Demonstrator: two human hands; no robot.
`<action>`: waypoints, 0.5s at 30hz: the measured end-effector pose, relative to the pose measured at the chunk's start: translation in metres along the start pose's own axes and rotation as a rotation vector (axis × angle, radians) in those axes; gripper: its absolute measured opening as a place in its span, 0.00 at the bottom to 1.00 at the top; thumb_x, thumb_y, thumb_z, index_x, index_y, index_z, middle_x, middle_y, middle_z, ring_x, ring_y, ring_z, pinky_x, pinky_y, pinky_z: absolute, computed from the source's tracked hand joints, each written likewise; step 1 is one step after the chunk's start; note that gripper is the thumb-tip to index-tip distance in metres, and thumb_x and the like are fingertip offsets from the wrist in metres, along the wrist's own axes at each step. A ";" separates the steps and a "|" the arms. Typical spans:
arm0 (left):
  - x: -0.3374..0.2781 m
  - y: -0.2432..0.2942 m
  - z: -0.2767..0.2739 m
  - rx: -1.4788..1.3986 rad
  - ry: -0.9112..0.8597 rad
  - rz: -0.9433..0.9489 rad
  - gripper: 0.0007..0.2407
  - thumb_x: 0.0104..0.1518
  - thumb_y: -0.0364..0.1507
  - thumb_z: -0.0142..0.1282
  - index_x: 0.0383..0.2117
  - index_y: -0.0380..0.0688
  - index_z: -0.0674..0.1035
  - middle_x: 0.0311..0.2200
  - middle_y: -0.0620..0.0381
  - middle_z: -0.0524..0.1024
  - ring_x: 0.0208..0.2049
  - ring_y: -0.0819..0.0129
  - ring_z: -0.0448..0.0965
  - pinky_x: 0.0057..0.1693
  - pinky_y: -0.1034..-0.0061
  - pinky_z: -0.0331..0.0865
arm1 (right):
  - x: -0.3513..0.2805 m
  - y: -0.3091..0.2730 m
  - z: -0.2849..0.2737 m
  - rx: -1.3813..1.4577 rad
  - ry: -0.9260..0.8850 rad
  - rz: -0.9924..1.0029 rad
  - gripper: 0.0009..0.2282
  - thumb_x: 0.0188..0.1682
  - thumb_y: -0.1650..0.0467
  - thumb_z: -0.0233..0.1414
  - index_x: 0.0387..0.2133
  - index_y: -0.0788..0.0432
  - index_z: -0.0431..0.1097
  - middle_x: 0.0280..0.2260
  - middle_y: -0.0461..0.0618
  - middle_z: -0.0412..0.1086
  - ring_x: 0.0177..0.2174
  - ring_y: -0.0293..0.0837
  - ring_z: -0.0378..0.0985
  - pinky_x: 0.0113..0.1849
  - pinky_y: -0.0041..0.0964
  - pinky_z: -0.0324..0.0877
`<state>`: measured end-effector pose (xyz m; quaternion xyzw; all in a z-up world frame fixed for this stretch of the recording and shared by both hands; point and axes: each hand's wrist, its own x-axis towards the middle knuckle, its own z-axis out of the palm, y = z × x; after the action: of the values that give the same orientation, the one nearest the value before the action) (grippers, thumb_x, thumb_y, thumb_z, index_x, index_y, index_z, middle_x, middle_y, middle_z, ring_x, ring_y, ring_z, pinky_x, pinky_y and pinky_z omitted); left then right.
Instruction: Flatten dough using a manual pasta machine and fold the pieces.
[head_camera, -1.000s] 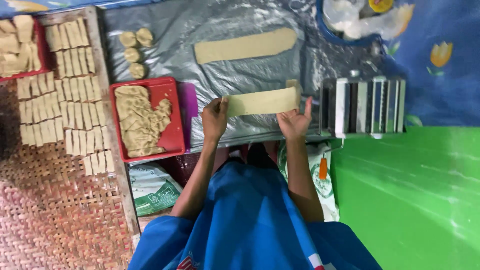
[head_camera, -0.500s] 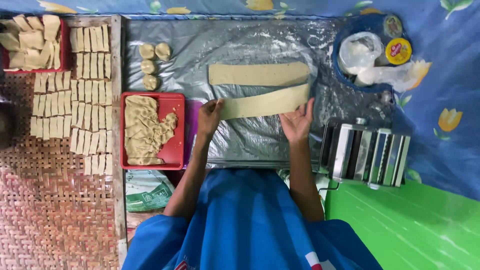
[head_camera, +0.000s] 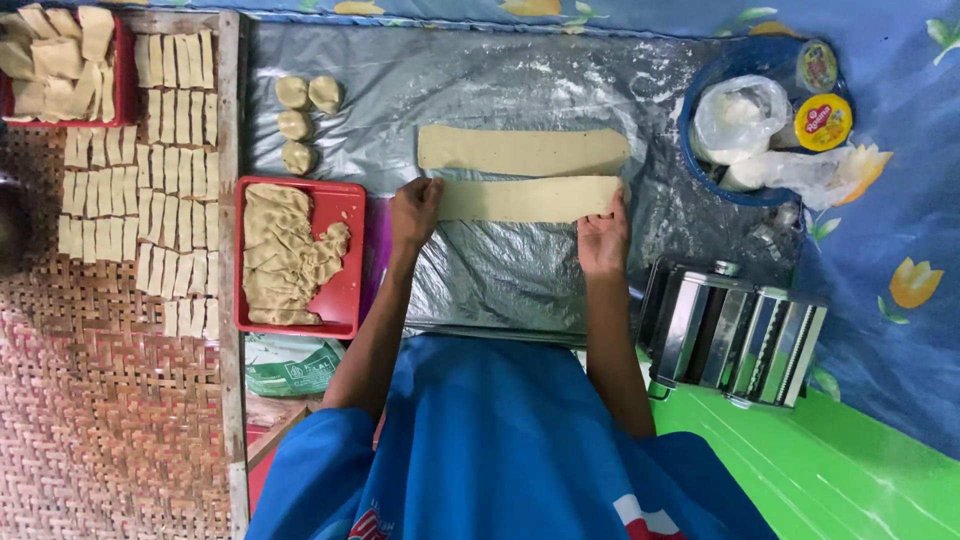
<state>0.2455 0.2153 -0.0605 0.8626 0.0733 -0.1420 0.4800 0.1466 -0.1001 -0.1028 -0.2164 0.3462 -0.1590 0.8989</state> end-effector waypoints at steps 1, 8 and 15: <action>0.002 0.003 0.000 0.047 0.021 -0.011 0.13 0.61 0.42 0.54 0.38 0.49 0.86 0.29 0.48 0.82 0.37 0.47 0.83 0.43 0.58 0.74 | 0.005 0.002 -0.009 0.018 0.010 -0.002 0.15 0.51 0.62 0.62 0.48 0.54 0.76 0.54 0.54 0.73 0.58 0.56 0.70 0.64 0.59 0.59; 0.018 0.011 0.003 0.114 0.082 0.019 0.12 0.58 0.39 0.55 0.39 0.48 0.85 0.31 0.45 0.83 0.38 0.42 0.83 0.45 0.52 0.75 | 0.004 0.003 -0.019 0.025 0.092 -0.025 0.14 0.51 0.63 0.62 0.47 0.54 0.76 0.52 0.54 0.74 0.57 0.57 0.72 0.63 0.62 0.60; 0.011 0.015 0.000 0.136 0.123 0.028 0.11 0.57 0.37 0.57 0.37 0.45 0.85 0.31 0.44 0.83 0.38 0.41 0.83 0.46 0.50 0.75 | 0.005 0.000 -0.022 -0.051 0.110 -0.053 0.12 0.50 0.65 0.62 0.44 0.56 0.76 0.50 0.58 0.75 0.54 0.60 0.74 0.61 0.65 0.63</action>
<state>0.2598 0.2072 -0.0524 0.9013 0.0808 -0.0869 0.4166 0.1354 -0.1083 -0.1201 -0.2391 0.3931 -0.1856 0.8683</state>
